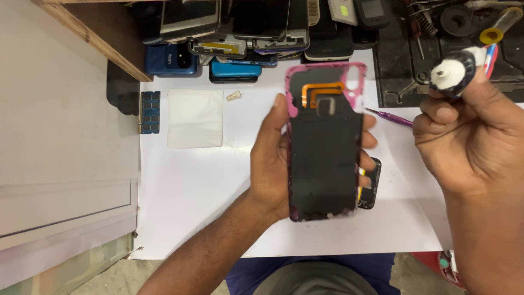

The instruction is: The person works on a disassembled smartphone on a white workbench, pressing and fitting a black adhesive sheet inside the phone body near the battery, then lifts the pink back cover and squeezes adhesive from a tube along its edge. They continue applying glue around the cover and handle the glue tube at the end.

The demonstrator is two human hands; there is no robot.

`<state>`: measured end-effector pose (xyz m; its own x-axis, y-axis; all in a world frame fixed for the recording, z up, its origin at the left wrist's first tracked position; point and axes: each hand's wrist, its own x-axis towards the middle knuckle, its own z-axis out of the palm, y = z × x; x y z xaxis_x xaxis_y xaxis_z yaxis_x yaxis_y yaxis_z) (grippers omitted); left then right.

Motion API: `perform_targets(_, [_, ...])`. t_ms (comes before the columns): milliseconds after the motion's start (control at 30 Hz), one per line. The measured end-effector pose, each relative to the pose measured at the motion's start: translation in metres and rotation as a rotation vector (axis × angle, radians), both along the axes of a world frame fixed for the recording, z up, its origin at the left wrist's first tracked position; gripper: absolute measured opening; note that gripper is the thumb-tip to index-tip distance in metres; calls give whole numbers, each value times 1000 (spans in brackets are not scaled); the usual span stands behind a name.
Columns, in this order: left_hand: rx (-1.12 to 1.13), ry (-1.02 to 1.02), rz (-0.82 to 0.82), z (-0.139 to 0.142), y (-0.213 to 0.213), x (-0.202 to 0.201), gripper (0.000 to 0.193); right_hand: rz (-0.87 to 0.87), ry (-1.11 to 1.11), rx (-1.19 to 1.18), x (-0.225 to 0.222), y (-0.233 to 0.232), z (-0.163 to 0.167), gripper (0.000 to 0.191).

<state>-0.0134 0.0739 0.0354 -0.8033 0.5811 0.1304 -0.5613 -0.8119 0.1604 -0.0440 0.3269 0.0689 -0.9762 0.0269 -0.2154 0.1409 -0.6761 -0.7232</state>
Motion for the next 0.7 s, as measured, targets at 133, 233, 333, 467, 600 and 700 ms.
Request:
perform_targets(133, [-193, 21, 225, 1, -8, -10, 99, 0, -37, 2, 6, 10, -14, 13])
perform_targets(233, [-326, -55, 470, 3, -16, -22, 91, 39, -22, -12, 9, 20, -26, 15])
perform_targets(333, [-514, -191, 684, 4, -22, -33, 82, 55, -27, 4, 12, 28, -33, 14])
perform_targets(467, [-474, -156, 738, 1, -39, -28, 81, 54, -39, 25, 13, 29, -36, 19])
perform_targets(600, [-523, -253, 809, -1, -68, -11, 75, 74, -20, -30, 12, 26, -36, 27])
perform_targets(700, [-577, -327, 838, 0, -86, -3, 58, 106, -12, -53, 13, 28, -38, 34])
